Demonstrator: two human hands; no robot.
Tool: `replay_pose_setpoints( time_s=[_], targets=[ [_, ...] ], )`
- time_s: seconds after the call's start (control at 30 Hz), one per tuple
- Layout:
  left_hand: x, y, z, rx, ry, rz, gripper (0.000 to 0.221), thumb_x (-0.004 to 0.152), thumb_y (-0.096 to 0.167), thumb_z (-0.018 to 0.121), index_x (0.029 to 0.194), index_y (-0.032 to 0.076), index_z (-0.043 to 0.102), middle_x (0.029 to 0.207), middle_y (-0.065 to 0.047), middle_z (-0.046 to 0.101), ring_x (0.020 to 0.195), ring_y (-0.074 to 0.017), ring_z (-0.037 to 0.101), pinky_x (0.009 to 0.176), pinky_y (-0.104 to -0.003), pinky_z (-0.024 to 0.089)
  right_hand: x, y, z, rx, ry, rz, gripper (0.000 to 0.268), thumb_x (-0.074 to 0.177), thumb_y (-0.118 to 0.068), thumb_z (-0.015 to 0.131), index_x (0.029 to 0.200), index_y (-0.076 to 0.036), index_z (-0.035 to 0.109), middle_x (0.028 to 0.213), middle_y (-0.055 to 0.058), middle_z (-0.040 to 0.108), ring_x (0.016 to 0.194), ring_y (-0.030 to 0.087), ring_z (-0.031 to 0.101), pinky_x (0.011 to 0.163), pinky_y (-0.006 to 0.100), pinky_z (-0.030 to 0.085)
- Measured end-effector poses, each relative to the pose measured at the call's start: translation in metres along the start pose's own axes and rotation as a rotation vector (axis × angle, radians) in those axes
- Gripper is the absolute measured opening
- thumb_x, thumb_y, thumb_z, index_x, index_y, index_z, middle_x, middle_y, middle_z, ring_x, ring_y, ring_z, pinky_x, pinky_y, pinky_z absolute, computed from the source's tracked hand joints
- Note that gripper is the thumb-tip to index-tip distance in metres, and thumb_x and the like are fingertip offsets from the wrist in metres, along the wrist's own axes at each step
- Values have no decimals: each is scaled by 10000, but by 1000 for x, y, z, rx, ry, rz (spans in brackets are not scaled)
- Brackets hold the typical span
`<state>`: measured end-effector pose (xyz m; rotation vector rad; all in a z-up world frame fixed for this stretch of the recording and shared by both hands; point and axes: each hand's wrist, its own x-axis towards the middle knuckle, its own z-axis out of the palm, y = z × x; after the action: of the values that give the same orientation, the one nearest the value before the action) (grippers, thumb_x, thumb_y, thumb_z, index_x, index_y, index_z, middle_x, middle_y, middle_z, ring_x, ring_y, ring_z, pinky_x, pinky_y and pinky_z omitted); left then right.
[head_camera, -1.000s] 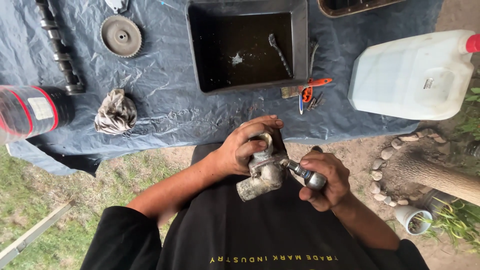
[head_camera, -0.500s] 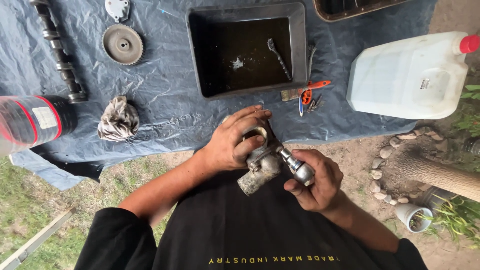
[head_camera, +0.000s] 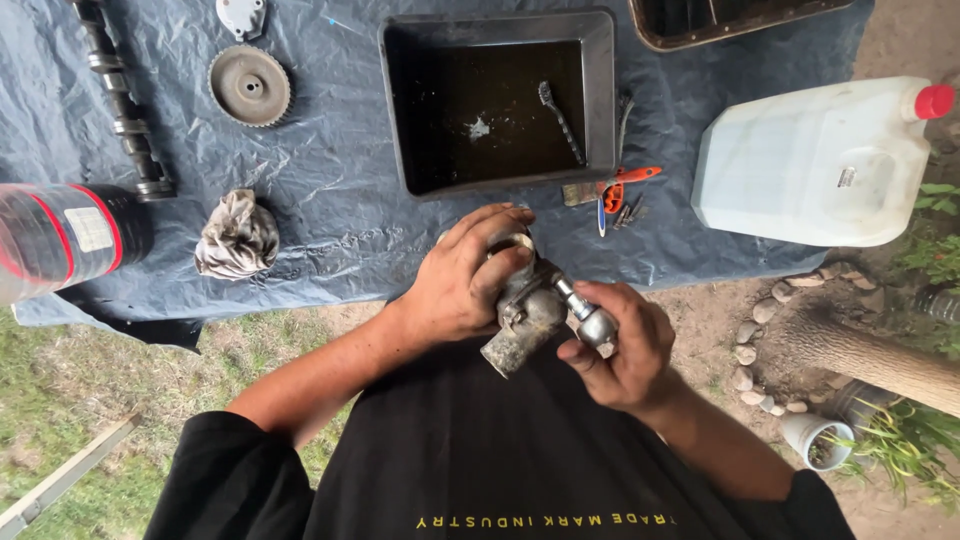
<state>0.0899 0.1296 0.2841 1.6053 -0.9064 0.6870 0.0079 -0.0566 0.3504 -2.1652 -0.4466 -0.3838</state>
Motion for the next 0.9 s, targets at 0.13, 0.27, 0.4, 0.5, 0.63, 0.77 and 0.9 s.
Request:
replay_pose_setpoints(
  time_s=[0.13,0.27,0.4,0.5,0.63,0.77,0.9],
  targets=[
    [-10,-2,-1,1,-64,5,345,1016,240,616,1261,17,517,1146,-271,594,1028,-491,676,871,-607,597,-2,13,-5,44,-64,6,535,861,-373,764,1072,111,673,800,130,670,547,233,623,454,329,510],
    [-16,4,0,-27,-88,-64,406,994,291,655,1260,19,515,1142,-258,599,995,-484,678,803,-592,599,1,7,-12,72,-134,-12,493,882,-358,729,1073,95,679,751,105,655,500,209,593,400,320,473],
    [-26,10,5,-184,-100,-176,437,1004,347,614,1270,24,486,1175,-255,603,986,-482,685,742,-583,586,19,-11,-25,77,-199,-27,472,882,-363,715,1068,70,684,709,97,649,422,189,562,351,312,449],
    [-20,16,6,-115,-90,-112,414,985,297,666,1246,17,507,1132,-254,599,981,-494,677,752,-582,595,23,-13,-34,17,-252,-80,437,912,-336,687,1098,59,681,787,118,678,517,274,646,410,369,508],
    [-16,21,10,-116,-84,-88,443,993,342,637,1258,19,493,1134,-251,594,1001,-484,672,807,-576,598,18,-16,-42,-26,-286,-82,408,917,-307,683,1104,57,670,804,133,672,567,307,666,419,389,527],
    [-16,21,12,-99,-83,-51,451,981,334,654,1255,11,498,1131,-259,596,982,-480,673,788,-572,602,16,-13,-47,-46,-296,-129,425,934,-319,663,1123,61,667,824,135,675,595,300,675,441,394,542],
    [-16,27,10,-96,-106,-76,445,989,334,648,1249,5,499,1117,-257,601,972,-484,683,775,-571,601,14,-10,-49,-118,-342,-189,436,946,-349,641,1129,46,670,811,116,663,583,260,667,437,372,545]
  ],
)
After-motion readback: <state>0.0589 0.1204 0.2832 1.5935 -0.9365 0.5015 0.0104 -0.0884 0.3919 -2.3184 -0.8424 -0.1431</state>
